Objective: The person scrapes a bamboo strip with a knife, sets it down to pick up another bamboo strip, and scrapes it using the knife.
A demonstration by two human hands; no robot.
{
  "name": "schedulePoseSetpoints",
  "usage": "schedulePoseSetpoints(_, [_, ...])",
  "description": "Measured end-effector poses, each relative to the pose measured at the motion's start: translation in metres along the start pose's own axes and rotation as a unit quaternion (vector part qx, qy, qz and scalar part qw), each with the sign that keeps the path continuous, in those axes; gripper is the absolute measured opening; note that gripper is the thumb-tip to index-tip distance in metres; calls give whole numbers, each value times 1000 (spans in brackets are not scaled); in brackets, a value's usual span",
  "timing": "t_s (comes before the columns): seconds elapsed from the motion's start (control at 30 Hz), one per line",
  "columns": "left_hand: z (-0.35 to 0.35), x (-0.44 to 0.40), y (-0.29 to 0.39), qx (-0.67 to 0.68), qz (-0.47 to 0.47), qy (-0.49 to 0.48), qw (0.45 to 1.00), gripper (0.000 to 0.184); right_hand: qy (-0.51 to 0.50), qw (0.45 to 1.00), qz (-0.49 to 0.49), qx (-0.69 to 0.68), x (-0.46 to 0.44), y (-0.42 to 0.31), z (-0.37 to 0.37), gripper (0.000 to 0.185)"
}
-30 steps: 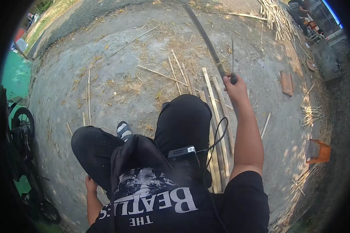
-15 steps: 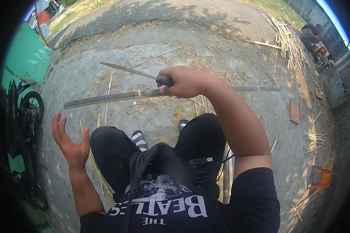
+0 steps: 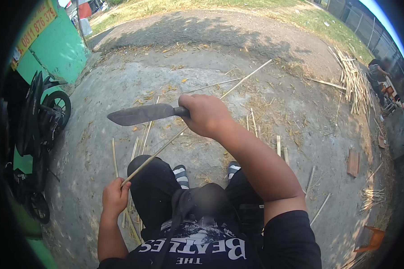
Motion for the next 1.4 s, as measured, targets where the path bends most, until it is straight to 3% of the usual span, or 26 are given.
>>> schedulePoseSetpoints(0.07, [-24, 18, -27, 40, 64, -61, 995, 32, 32, 999, -12, -3, 0, 0, -5, 29])
schedulePoseSetpoints(0.13, [-48, 37, -47, 75, 120, -125, 982, 34, -53, 998, -27, -29, 2, 6, -40, 31])
schedulePoseSetpoints(0.27, [-67, 60, -61, 231, 124, -123, 957, 38, -184, 979, 14, -86, 16, 0, -101, 32])
schedulePoseSetpoints(0.47, [-86, 73, -63, 249, 148, -154, 945, 38, -242, 966, 52, -73, 34, -20, -127, 31])
schedulePoseSetpoints(0.57, [-78, 66, -38, 194, 76, -109, 972, 38, -262, 963, 31, -49, 39, -10, -134, 29])
schedulePoseSetpoints(0.67, [-76, 66, -30, 161, 51, -99, 981, 38, -290, 956, -51, -1, 35, 35, -137, 29])
schedulePoseSetpoints(0.77, [-72, 65, -25, 157, 52, -94, 982, 37, -255, 957, -136, -3, 25, 79, -134, 31])
schedulePoseSetpoints(0.97, [-71, 64, -24, 130, 20, -75, 989, 36, -340, 940, -18, 6, 44, 6, -169, 30])
schedulePoseSetpoints(1.07, [-72, 65, -24, 113, 22, -68, 991, 36, -323, 946, -33, -19, 31, 36, -172, 32])
schedulePoseSetpoints(1.17, [-68, 65, -18, 85, 38, -62, 994, 36, -281, 946, -149, -57, 17, 90, -157, 33])
schedulePoseSetpoints(1.4, [-68, 66, -17, 38, 30, -46, 998, 32, -339, 937, -61, -61, 35, 41, -189, 31])
Point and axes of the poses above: each hand's wrist, its own x-axis away from the middle knuckle, its own z-axis out of the back of the hand, y = z × x, the point moved 10 cm from there along -x, towards the middle knuckle, and after that the axes turned 6 degrees about -y, right-handed, at the moved point
